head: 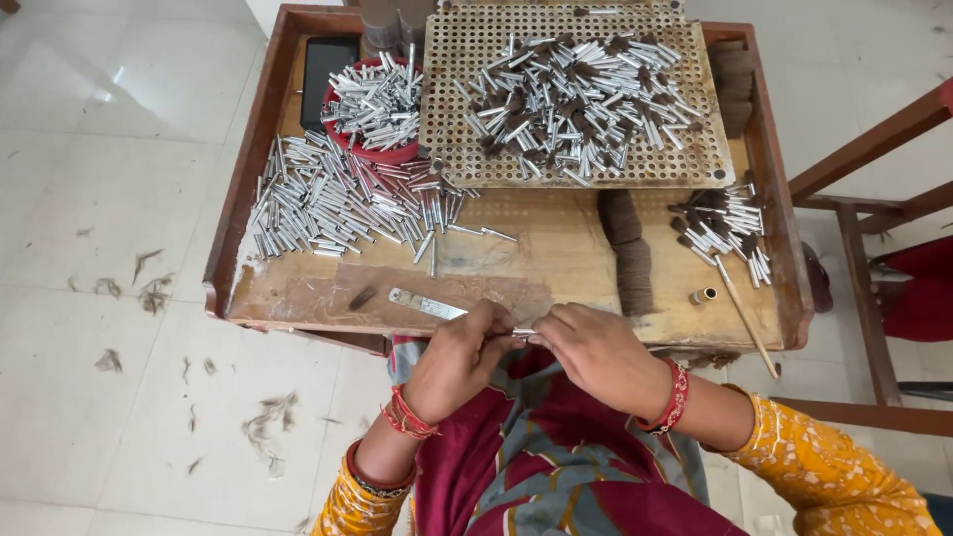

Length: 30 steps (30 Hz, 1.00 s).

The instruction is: Manually assembling small brushes by inserting brush heads into metallic ferrules.

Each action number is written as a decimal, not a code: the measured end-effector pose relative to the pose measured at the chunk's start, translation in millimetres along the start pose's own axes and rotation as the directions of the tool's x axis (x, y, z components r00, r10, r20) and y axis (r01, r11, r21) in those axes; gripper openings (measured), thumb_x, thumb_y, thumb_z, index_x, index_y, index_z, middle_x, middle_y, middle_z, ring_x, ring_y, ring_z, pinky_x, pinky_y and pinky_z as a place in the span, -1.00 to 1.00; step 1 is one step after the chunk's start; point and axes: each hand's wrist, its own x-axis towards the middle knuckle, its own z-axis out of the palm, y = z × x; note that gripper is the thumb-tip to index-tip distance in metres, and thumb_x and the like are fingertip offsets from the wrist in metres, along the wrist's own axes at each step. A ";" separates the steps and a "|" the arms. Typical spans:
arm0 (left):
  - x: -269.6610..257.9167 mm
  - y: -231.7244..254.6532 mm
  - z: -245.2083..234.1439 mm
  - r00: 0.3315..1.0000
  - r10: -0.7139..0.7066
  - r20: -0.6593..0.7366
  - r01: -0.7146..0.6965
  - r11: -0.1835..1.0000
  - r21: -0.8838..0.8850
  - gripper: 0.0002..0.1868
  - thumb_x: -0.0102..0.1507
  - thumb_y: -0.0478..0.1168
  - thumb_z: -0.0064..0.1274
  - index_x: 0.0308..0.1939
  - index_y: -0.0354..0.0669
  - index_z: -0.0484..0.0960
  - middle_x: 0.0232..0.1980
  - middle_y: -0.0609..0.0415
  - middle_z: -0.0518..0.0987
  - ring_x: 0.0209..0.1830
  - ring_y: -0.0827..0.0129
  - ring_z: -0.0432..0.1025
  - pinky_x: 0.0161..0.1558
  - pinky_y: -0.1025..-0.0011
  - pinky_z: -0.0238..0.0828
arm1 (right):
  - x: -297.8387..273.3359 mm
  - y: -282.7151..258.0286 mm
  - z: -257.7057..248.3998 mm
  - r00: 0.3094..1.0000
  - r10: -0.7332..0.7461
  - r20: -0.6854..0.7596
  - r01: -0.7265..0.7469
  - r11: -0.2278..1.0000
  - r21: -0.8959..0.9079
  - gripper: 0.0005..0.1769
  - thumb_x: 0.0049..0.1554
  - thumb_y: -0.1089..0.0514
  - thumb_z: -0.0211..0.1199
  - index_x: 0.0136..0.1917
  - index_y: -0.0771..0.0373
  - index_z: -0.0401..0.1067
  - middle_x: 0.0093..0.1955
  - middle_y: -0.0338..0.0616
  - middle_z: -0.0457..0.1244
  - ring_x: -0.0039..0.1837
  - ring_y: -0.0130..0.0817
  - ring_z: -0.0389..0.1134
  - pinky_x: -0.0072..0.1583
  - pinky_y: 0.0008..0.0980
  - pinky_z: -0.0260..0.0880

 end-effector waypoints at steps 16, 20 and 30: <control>16.6 -44.0 -33.7 0.988 0.085 -0.132 -0.028 0.922 0.385 -0.80 0.24 -0.37 0.13 -0.06 -0.23 0.64 -0.07 -0.09 0.66 -0.16 -0.04 0.54 -0.14 0.15 0.48 | 86.7 43.6 36.8 0.989 0.137 -0.051 -0.141 0.986 -0.084 -0.85 0.09 0.30 0.21 -0.06 0.34 0.52 -0.10 0.04 0.35 -0.08 -0.06 0.42 -0.06 -0.15 0.45; 23.0 -46.7 -37.0 0.976 0.136 -0.170 -0.058 0.916 0.397 -0.83 0.23 -0.35 0.12 -0.09 -0.21 0.64 0.06 -0.08 0.65 -0.08 -0.03 0.55 -0.05 0.15 0.49 | 111.1 88.6 67.4 0.963 0.231 0.137 -0.137 0.861 -0.489 -0.88 -0.01 0.35 0.21 -0.19 0.37 0.53 0.05 0.16 0.34 0.01 -0.13 0.44 -0.01 -0.21 0.51; 27.5 -47.3 -41.9 0.975 0.148 -0.165 -0.045 0.861 0.507 -0.85 0.30 -0.24 0.14 -0.07 -0.17 0.64 -0.17 -0.04 0.57 -0.25 -0.02 0.50 -0.21 0.10 0.43 | 98.6 16.4 7.1 0.986 -0.165 -0.024 0.162 0.982 -0.097 -0.78 0.06 0.10 0.31 -0.16 0.29 0.40 -0.12 -0.06 0.23 -0.06 -0.13 0.35 -0.10 -0.16 0.38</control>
